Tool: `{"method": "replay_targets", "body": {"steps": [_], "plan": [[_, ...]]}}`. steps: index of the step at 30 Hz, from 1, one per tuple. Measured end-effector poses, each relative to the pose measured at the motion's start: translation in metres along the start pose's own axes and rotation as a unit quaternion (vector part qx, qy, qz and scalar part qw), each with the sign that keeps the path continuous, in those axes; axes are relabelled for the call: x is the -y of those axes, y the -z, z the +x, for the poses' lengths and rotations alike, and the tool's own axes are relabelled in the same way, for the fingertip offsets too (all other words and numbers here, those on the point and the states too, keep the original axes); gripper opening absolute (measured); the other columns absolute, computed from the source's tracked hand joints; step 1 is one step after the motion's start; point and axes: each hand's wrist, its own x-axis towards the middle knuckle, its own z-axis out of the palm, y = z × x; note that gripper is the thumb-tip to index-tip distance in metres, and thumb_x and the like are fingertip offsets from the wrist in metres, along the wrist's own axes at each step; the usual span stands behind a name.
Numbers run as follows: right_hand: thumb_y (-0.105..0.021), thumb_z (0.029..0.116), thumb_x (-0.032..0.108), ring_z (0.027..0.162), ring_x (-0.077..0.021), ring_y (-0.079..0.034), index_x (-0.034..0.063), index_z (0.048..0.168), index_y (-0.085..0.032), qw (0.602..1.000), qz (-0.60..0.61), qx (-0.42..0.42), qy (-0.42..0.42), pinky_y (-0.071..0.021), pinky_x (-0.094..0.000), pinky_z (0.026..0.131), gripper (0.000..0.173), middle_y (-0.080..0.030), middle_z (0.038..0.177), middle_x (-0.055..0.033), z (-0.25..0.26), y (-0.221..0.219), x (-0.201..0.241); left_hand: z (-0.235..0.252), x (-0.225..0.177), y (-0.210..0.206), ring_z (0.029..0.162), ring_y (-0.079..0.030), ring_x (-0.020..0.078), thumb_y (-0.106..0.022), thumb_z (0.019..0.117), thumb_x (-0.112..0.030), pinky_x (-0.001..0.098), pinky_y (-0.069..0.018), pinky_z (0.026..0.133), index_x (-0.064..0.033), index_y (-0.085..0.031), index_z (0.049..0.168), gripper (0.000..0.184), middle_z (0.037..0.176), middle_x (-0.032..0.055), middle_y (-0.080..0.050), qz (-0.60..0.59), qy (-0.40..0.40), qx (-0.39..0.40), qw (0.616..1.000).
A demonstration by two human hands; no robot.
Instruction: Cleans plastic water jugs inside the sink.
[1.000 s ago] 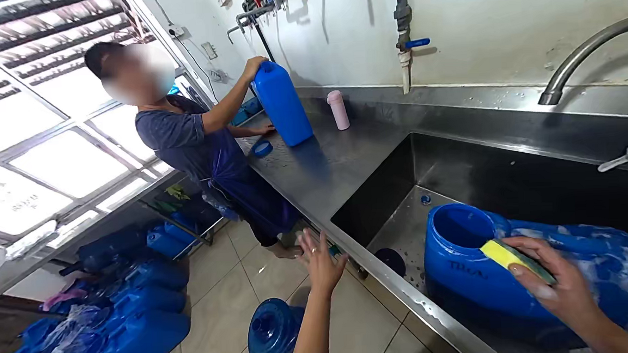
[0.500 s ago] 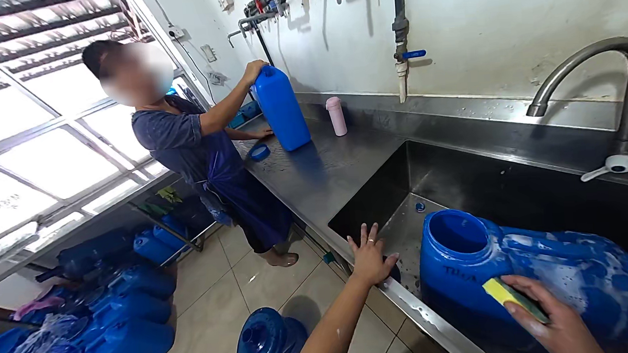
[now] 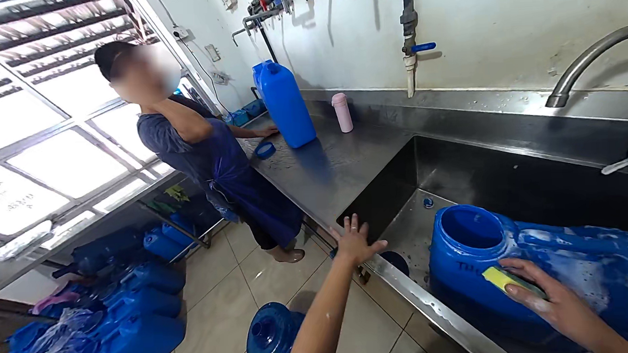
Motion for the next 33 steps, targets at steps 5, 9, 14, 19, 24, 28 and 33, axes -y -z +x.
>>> {"method": "replay_targets", "body": {"steps": [5,9,14,19,24,28,33], "plan": [[-0.057,0.0867,0.027,0.107,-0.0334,-0.066,-0.0101,0.133,-0.056,0.999,0.005,-0.025,0.037,-0.0518,-0.0482,0.093,0.06,-0.067,0.12,-0.0291,0.007,0.007,0.015,0.011,-0.005,-0.06,0.159,-0.009,0.0353,-0.05,0.0986,-0.064,0.0732,0.0072,0.118,-0.0157,-0.049,0.153,0.073,0.171,0.013,-0.021,-0.014,-0.047,-0.031,0.998],[-0.057,0.0919,0.023,0.111,-0.0367,-0.065,-0.009,0.138,-0.052,1.0,0.017,0.021,-0.012,-0.0507,-0.0504,0.096,0.056,-0.065,0.123,-0.0299,0.001,0.007,0.023,0.007,-0.003,-0.063,0.158,-0.013,0.0379,-0.052,0.0979,-0.064,0.0732,0.006,0.118,-0.0123,-0.053,0.15,0.073,0.168,0.0171,-0.026,-0.028,-0.048,-0.053,0.997],[-0.064,0.0898,0.029,0.121,-0.0394,-0.058,-0.0022,0.15,-0.043,0.983,0.044,0.163,-0.075,-0.0477,-0.0519,0.102,0.071,-0.055,0.138,-0.0298,-0.013,0.006,0.01,0.012,-0.005,-0.061,0.156,-0.02,0.0407,-0.05,0.0993,-0.062,0.0734,0.0042,0.118,-0.0117,-0.052,0.151,0.072,0.165,0.0188,-0.032,-0.015,-0.049,-0.052,0.997],[-0.076,0.0721,0.04,0.13,-0.0341,-0.051,0.0006,0.146,-0.05,0.99,0.089,0.079,-0.08,-0.0466,-0.0449,0.104,0.088,-0.046,0.147,-0.0275,-0.024,0.015,-0.003,0.011,-0.006,-0.062,0.155,-0.023,0.0416,-0.044,0.1024,-0.06,0.0743,0.0024,0.118,-0.0122,-0.047,0.154,0.071,0.164,0.0196,-0.035,-0.01,-0.048,-0.049,0.998],[-0.073,0.0756,0.029,0.112,-0.0205,-0.059,-0.0031,0.132,-0.056,0.99,0.106,-0.016,-0.087,-0.0502,-0.0359,0.094,0.067,-0.057,0.133,-0.0207,-0.028,0.016,-0.003,0.013,-0.01,-0.056,0.154,-0.026,0.0374,-0.032,0.1078,-0.056,0.0718,0.0009,0.119,-0.0144,-0.052,0.151,0.063,0.161,0.0141,-0.042,0.005,-0.026,-0.014,1.0],[-0.072,0.0749,0.037,0.1,-0.0053,-0.059,-0.0041,0.128,-0.056,0.987,0.143,-0.058,-0.039,-0.0501,-0.0232,0.087,0.069,-0.062,0.12,-0.0104,-0.024,0.026,0.005,0.014,-0.013,-0.056,0.153,-0.03,0.0372,-0.034,0.1078,-0.056,0.072,0.0002,0.119,-0.0138,-0.055,0.149,0.062,0.157,0.013,-0.048,0.013,-0.021,-0.011,1.0],[-0.068,0.0764,0.056,0.101,-0.0029,-0.058,-0.0052,0.134,-0.052,0.983,0.171,-0.055,-0.037,-0.0496,-0.0222,0.088,0.086,-0.062,0.121,-0.0091,-0.027,0.019,-0.002,0.013,-0.013,-0.055,0.152,-0.032,0.0354,-0.033,0.1086,-0.054,0.0709,-0.0007,0.12,-0.0142,-0.057,0.147,0.06,0.154,0.0115,-0.052,0.016,-0.018,-0.016,1.0]]}}
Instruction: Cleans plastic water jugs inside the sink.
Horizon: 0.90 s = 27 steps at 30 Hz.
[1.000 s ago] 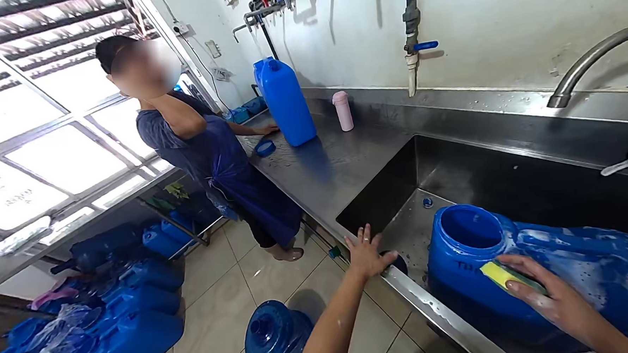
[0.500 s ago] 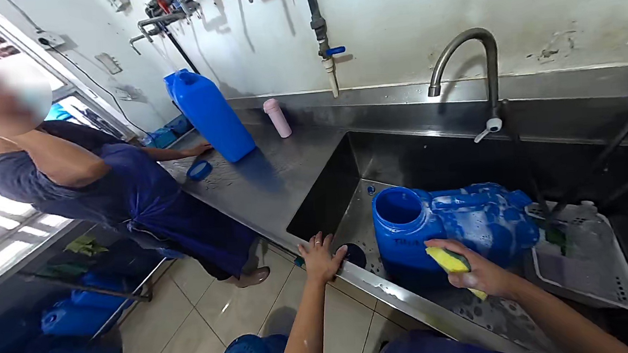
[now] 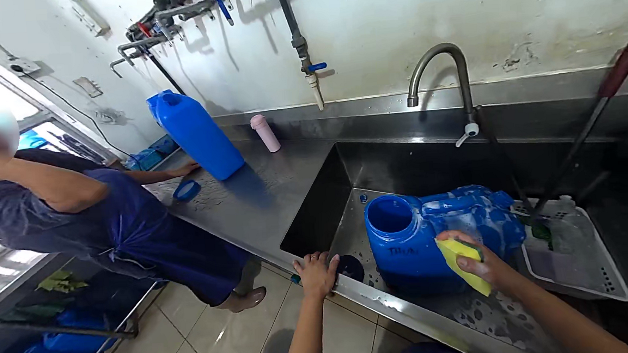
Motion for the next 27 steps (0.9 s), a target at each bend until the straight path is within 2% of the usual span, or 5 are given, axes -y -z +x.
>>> {"method": "replay_targets", "body": {"steps": [5,11,24,25,27], "plan": [[-0.055,0.0806,0.077,0.12,-0.0131,-0.057,-0.0063,0.138,-0.051,0.999,0.005,0.042,-0.013,-0.0478,-0.0306,0.1,0.101,-0.058,0.138,-0.0175,-0.016,-0.005,-0.029,0.0,0.002,-0.001,0.152,-0.031,0.0358,-0.029,0.1094,-0.053,0.0712,0.0003,0.12,-0.0142,-0.055,0.148,0.061,0.154,0.0114,-0.051,-0.005,-0.007,-0.004,1.0],[-0.065,0.0835,0.024,0.128,-0.0402,-0.054,-0.0083,0.135,-0.057,0.995,-0.082,0.021,-0.052,-0.0448,-0.0506,0.107,0.062,-0.054,0.139,-0.0324,-0.031,-0.021,-0.048,0.002,0.002,-0.001,0.151,-0.033,0.0346,-0.03,0.1087,-0.056,0.0702,-0.0003,0.12,-0.0151,-0.057,0.146,0.062,0.152,0.0106,-0.053,-0.008,0.002,-0.01,1.0],[-0.072,0.0825,0.02,0.127,-0.0475,-0.053,-0.0078,0.135,-0.059,0.99,-0.13,0.03,-0.044,-0.044,-0.0561,0.107,0.06,-0.055,0.136,-0.0348,-0.031,-0.024,-0.047,-0.006,-0.002,0.011,0.152,-0.031,0.0361,-0.027,0.111,-0.051,0.0704,0.0031,0.121,-0.0101,-0.052,0.151,0.062,0.155,0.015,-0.051,-0.101,-0.008,0.035,0.994],[-0.072,0.0825,0.018,0.126,-0.049,-0.054,-0.0093,0.134,-0.059,0.991,-0.128,0.031,-0.036,-0.044,-0.0575,0.107,0.06,-0.055,0.135,-0.0363,-0.033,-0.025,-0.046,-0.009,-0.009,0.023,0.152,-0.032,0.0361,-0.03,0.1114,-0.048,0.0674,-0.0016,0.123,-0.0076,-0.046,0.154,0.061,0.157,0.0176,-0.047,-0.168,-0.031,0.063,0.983],[-0.073,0.0844,0.016,0.125,-0.0498,-0.054,-0.011,0.134,-0.059,0.991,-0.124,0.036,-0.029,-0.0437,-0.0581,0.107,0.058,-0.055,0.133,-0.0376,-0.031,-0.024,-0.042,-0.007,-0.032,0.053,0.143,-0.044,0.0397,-0.04,0.1102,-0.037,0.0592,-0.0312,0.119,-0.0011,-0.04,0.155,0.057,0.158,0.0254,-0.041,-0.256,-0.137,0.09,0.953]]}}
